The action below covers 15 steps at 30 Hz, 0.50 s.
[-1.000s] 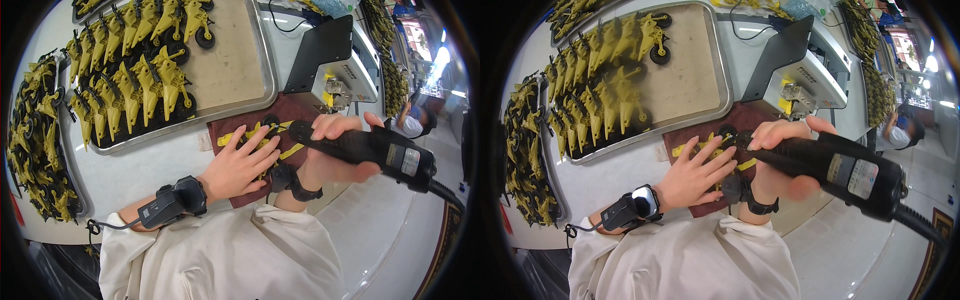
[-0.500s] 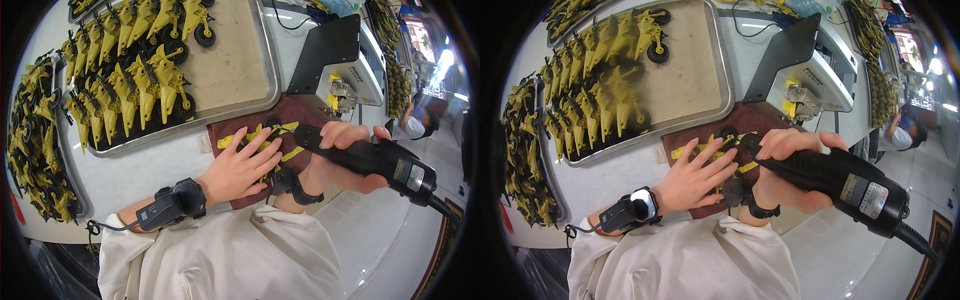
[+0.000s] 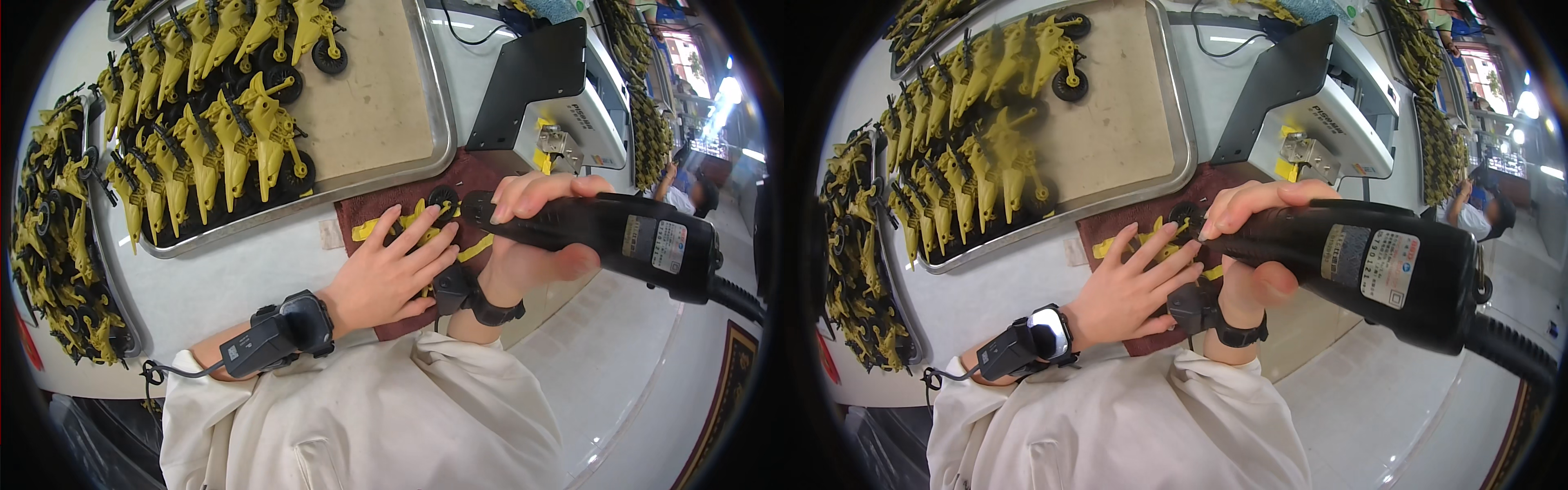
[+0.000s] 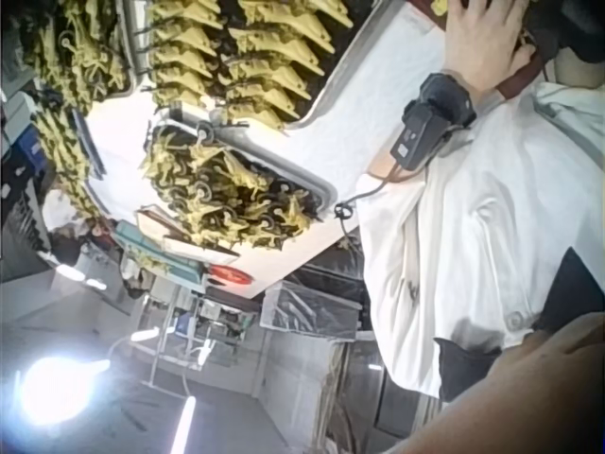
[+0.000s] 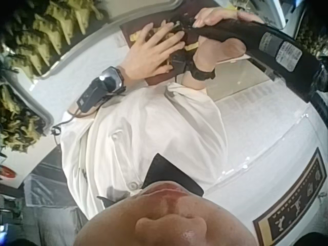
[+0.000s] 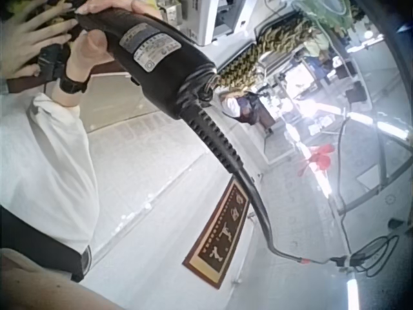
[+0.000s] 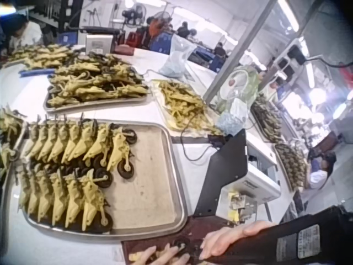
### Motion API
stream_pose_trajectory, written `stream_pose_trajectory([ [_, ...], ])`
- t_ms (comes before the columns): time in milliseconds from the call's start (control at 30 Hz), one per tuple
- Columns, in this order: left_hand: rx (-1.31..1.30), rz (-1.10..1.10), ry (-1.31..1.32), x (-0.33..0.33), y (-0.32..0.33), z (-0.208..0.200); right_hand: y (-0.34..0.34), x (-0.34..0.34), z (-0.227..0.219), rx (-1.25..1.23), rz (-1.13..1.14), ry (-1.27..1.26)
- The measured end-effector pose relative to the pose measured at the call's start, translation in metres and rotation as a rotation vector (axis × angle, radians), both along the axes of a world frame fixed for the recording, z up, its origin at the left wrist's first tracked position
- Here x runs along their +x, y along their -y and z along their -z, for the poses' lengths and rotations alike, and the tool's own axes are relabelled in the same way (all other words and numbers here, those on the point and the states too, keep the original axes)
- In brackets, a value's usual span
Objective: Assembling small yellow toy motorcycles using an electric screwdriver at a workstation.
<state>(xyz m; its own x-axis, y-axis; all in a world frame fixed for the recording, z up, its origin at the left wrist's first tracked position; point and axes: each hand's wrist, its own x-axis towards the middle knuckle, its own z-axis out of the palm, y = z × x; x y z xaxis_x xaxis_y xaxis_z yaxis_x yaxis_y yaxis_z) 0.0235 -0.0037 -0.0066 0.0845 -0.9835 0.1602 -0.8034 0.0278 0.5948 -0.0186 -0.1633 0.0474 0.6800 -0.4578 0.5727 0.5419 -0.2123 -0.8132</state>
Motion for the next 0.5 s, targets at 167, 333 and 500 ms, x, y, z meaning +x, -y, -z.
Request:
stream_pose_trajectory([
  [167, -0.016, -0.02, 0.013, -0.002, -0.002, 0.002, 0.0, -0.012, -0.03, 0.023, 0.14, 0.157],
  [333, -0.042, -0.031, 0.036, -0.004, -0.004, -0.001, 0.01, -0.014, -0.073, 0.029, 0.379, 0.262],
  [500, -0.044, 0.006, 0.059, -0.001, -0.005, 0.0, 0.007, 0.006, -0.015, 0.06, 0.41, -0.098],
])
